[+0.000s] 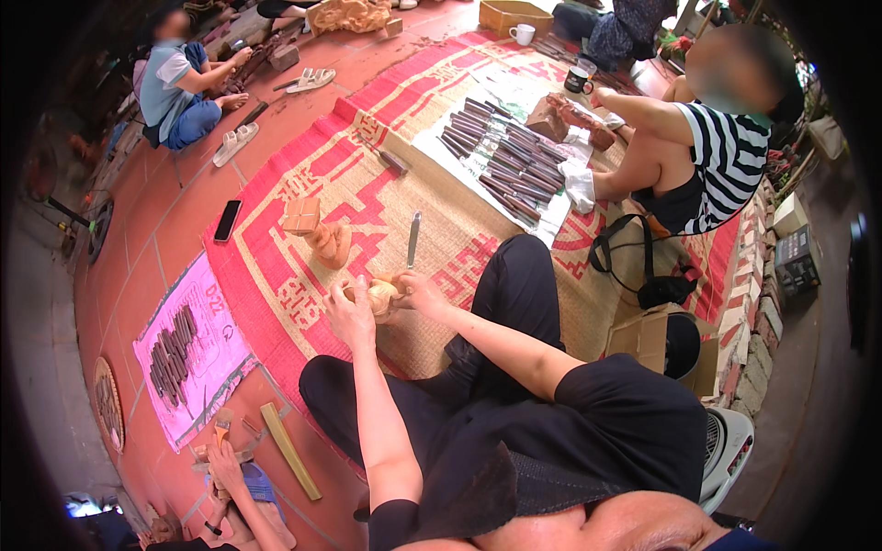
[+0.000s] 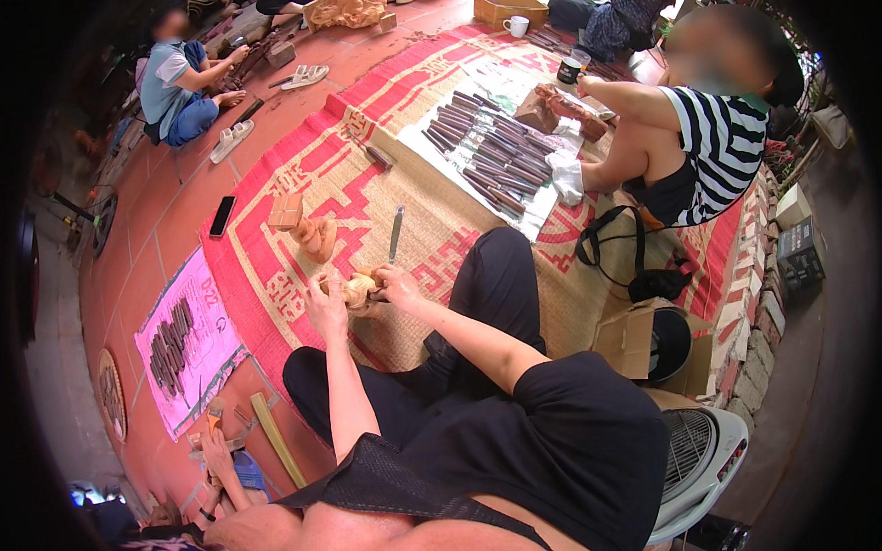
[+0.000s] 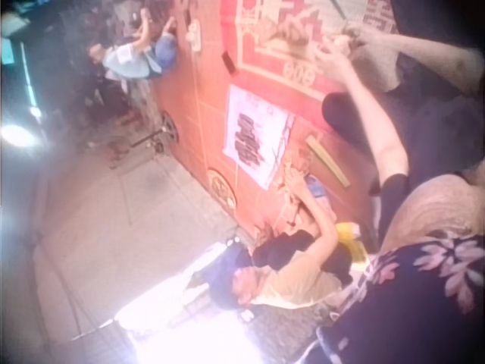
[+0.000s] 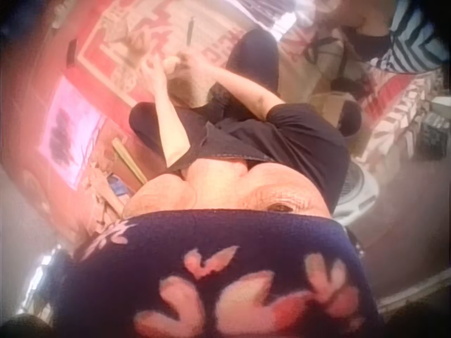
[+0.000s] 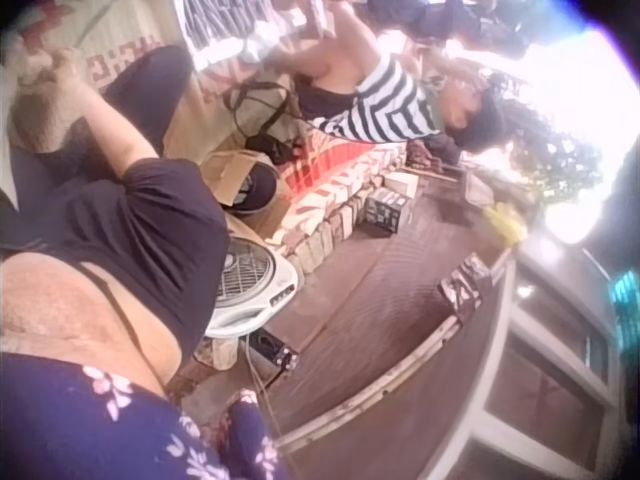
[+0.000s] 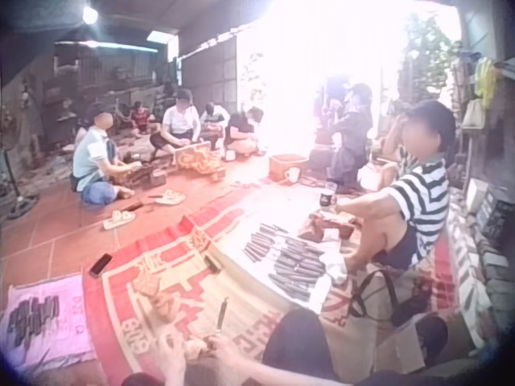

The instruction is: The person sits on a mat and carves a small wooden block using a knife, shaping it by hand. They rotate the block and make repeated cuts while other people work nearby.

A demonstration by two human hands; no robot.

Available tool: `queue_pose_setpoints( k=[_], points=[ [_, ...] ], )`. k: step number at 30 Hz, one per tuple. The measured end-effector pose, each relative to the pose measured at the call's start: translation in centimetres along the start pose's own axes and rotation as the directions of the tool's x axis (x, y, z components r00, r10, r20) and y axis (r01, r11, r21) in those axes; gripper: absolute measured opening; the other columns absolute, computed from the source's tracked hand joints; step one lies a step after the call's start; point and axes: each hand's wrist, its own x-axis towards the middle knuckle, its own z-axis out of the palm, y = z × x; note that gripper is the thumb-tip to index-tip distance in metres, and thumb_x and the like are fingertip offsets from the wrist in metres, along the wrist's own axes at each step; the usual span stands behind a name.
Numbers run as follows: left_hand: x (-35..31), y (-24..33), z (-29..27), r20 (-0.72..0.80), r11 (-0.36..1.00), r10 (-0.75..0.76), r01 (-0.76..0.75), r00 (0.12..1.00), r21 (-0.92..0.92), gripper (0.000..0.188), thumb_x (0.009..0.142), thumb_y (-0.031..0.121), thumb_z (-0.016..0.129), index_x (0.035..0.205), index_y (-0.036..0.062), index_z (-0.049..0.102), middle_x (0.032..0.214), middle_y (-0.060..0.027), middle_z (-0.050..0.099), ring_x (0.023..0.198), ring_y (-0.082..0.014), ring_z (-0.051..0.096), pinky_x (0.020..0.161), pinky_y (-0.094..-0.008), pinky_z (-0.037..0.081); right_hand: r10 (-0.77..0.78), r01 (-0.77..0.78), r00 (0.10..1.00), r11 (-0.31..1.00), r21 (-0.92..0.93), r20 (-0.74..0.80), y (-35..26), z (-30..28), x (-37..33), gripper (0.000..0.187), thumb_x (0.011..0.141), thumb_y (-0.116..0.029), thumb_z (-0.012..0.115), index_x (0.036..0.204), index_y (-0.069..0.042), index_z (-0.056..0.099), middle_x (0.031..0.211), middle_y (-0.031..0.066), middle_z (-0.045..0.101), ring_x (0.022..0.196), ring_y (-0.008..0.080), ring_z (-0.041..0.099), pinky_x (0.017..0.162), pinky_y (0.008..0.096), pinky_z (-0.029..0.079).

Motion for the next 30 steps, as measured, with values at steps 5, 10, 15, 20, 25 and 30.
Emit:
queue_pose_setpoints(
  k=[5, 10, 15, 20, 25, 30],
  points=[
    [-0.1, 0.4, -0.1, 0.016, 1.0, -0.025, 0.025, 1.0, 0.0, 0.053, 0.087, 0.057, 0.055, 0.11, 0.0101, 0.059, 0.109, -0.0169, 0.057, 0.101, -0.0374, 0.056, 0.083, -0.0484, 0.045, -0.112, 0.114, 0.993, 0.988, 0.102, -0.023, -2.1, 1.4, 0.4, 0.027, 0.071, -0.02, 0.076, 0.087, -0.003, 0.063, 0.116, 0.009, 0.06, 0.098, 0.0247, 0.057, 0.081, 0.0351, 0.047],
    [0.1, 0.2, 0.0, 0.018, 0.999, -0.032, 0.032, 0.999, 0.004, 0.053, 0.088, 0.057, 0.053, 0.111, 0.0092, 0.059, 0.109, -0.017, 0.057, 0.103, -0.0359, 0.056, 0.086, -0.0449, 0.044, -0.031, 0.022, 0.999, 0.974, 0.226, 0.039, 0.2, 0.4, 0.3, 0.023, 0.071, -0.016, 0.076, 0.077, -0.002, 0.059, 0.119, 0.0097, 0.06, 0.106, 0.0268, 0.056, 0.087, 0.0362, 0.045],
    [0.4, -0.5, 0.3, -0.002, 0.999, -0.018, 0.018, 1.0, -0.045, 0.052, 0.087, 0.056, 0.055, 0.11, 0.0102, 0.06, 0.107, -0.0171, 0.058, 0.099, -0.0369, 0.057, 0.082, -0.0471, 0.045, 0.06, -0.063, 0.998, 0.996, 0.07, 0.037, -1.6, -0.4, 0.6, 0.026, 0.073, -0.018, 0.075, 0.083, -0.001, 0.059, 0.117, 0.0109, 0.06, 0.105, 0.0287, 0.056, 0.088, 0.037, 0.045],
    [0.1, 0.1, 0.0, -0.009, 1.0, -0.013, 0.014, 1.0, 0.027, 0.053, 0.086, 0.056, 0.056, 0.11, 0.0097, 0.06, 0.107, -0.0171, 0.058, 0.098, -0.0374, 0.058, 0.081, -0.0474, 0.046, 0.08, -0.103, 0.994, 0.917, 0.385, 0.073, -2.2, 1.5, 0.3, 0.035, 0.074, -0.014, 0.074, 0.104, 0.0, 0.065, 0.118, 0.0075, 0.058, 0.1, 0.0213, 0.058, 0.084, 0.0319, 0.046],
    [0.1, -0.4, 0.1, 0.015, 0.995, -0.016, 0.017, 1.0, -0.094, 0.052, 0.089, 0.057, 0.051, 0.112, 0.0103, 0.059, 0.109, -0.0171, 0.056, 0.102, -0.0361, 0.055, 0.087, -0.0457, 0.044, 0.134, -0.129, 0.991, 0.972, 0.196, -0.013, 0.6, 0.0, 0.3, 0.039, 0.073, -0.009, 0.073, 0.111, -0.003, 0.064, 0.107, 0.0068, 0.061, 0.093, 0.0202, 0.059, 0.08, 0.0312, 0.048],
    [-0.1, 0.7, -0.2, 0.014, 1.0, -0.02, 0.02, 1.0, -0.019, 0.051, 0.088, 0.054, 0.055, 0.11, 0.0084, 0.06, 0.107, -0.0173, 0.056, 0.101, -0.0366, 0.056, 0.085, -0.0464, 0.044, -0.077, 0.093, 0.995, 0.951, 0.296, -0.065, -1.5, 2.6, 0.4, 0.038, 0.071, -0.01, 0.075, 0.105, -0.002, 0.063, 0.101, 0.0086, 0.06, 0.089, 0.0201, 0.059, 0.078, 0.0311, 0.048]
  ],
)
